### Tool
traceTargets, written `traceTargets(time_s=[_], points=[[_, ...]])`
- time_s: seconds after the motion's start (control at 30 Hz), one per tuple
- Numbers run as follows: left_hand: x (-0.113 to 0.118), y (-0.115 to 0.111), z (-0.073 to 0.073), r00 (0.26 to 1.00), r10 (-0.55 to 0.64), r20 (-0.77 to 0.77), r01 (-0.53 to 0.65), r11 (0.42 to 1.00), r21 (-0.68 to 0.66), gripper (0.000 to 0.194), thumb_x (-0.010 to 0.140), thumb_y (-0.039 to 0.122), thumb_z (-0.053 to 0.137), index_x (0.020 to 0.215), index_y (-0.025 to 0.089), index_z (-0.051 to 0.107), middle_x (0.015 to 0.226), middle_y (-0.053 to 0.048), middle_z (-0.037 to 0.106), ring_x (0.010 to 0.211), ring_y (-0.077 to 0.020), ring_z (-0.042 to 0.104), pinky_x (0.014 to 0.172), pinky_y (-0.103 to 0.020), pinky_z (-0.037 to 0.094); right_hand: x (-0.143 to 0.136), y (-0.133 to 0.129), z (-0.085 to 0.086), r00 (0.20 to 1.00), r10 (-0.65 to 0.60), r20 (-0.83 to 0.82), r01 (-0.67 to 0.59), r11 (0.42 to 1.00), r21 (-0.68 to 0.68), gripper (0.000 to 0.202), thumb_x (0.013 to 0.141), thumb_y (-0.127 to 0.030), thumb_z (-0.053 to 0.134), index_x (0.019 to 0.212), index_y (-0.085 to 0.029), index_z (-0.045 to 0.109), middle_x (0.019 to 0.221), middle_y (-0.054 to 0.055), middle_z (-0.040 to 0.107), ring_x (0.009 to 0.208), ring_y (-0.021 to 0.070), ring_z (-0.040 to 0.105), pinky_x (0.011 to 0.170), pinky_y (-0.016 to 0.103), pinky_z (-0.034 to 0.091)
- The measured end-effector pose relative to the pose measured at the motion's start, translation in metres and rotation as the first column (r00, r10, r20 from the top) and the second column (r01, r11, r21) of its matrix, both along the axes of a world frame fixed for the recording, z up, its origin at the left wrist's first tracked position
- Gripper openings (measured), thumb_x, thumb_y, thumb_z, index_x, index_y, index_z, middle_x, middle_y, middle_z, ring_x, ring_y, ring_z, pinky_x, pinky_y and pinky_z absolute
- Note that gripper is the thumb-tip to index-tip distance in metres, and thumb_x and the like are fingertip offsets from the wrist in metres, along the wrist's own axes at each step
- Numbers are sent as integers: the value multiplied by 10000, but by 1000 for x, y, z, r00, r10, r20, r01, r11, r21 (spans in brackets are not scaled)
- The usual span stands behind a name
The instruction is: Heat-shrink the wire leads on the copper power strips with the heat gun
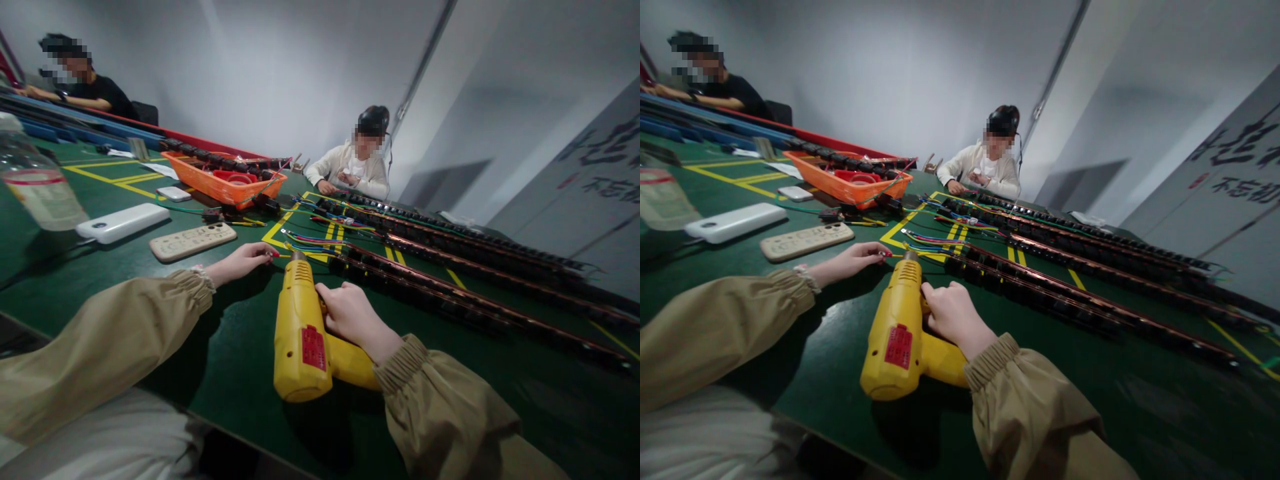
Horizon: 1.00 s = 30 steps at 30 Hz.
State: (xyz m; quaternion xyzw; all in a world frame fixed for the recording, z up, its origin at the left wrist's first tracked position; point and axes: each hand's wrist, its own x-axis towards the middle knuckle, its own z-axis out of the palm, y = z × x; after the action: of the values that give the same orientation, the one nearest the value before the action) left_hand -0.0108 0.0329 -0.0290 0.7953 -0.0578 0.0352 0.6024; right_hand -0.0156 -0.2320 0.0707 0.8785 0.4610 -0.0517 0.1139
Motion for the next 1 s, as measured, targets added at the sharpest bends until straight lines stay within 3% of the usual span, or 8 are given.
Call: traceTargets(time_s=[0.13, 0.27, 0.47, 0.67, 1.0], points=[[0, 4, -3, 1000, -15, 10, 14, 997, 82, 415, 819, 433, 487, 1044, 107, 610, 908, -74, 615, 822, -151, 555, 801, -285, 437, 5, -17, 4, 997, -82, 8, 82, 996, -19, 337, 762, -158, 428, 1087, -159, 517, 898, 55, 656, 820, 203, 600, 757, 315, 304], [0, 3, -2, 999, -31, -11, 32, 996, 79, 422, 804, 437, 488, 1044, 110, 606, 903, -68, 612, 829, -153, 553, 803, -279, 431, 10, -35, 5, 989, -147, 31, 148, 989, -28, 296, 768, -169, 428, 1047, -168, 525, 878, 48, 653, 822, 205, 602, 747, 314, 298], [-6, -2, 15, 997, -42, -61, 46, 996, 75, 349, 729, 404, 512, 904, 121, 620, 837, -54, 606, 808, -167, 542, 802, -281, 416, 14, -53, 7, 977, -209, 39, 209, 978, -5, 265, 782, -181, 424, 1024, -179, 532, 861, 32, 655, 803, 195, 599, 732, 302, 288], [-12, -4, 24, 997, -38, -70, 42, 998, 44, 296, 685, 389, 493, 771, 120, 584, 773, -46, 578, 778, -172, 518, 799, -292, 404, 10, -51, 11, 975, -207, 79, 211, 977, -41, 305, 795, -180, 413, 1071, -165, 542, 887, 50, 658, 790, 214, 588, 718, 301, 294], [-12, -5, 22, 995, 76, -64, -73, 996, 59, 356, 693, 420, 498, 840, 121, 620, 830, -52, 612, 806, -178, 543, 805, -295, 415, 1, -42, 12, 981, -191, 29, 193, 980, -46, 259, 782, -155, 435, 1016, -170, 546, 850, 40, 648, 782, 206, 583, 694, 295, 295]])
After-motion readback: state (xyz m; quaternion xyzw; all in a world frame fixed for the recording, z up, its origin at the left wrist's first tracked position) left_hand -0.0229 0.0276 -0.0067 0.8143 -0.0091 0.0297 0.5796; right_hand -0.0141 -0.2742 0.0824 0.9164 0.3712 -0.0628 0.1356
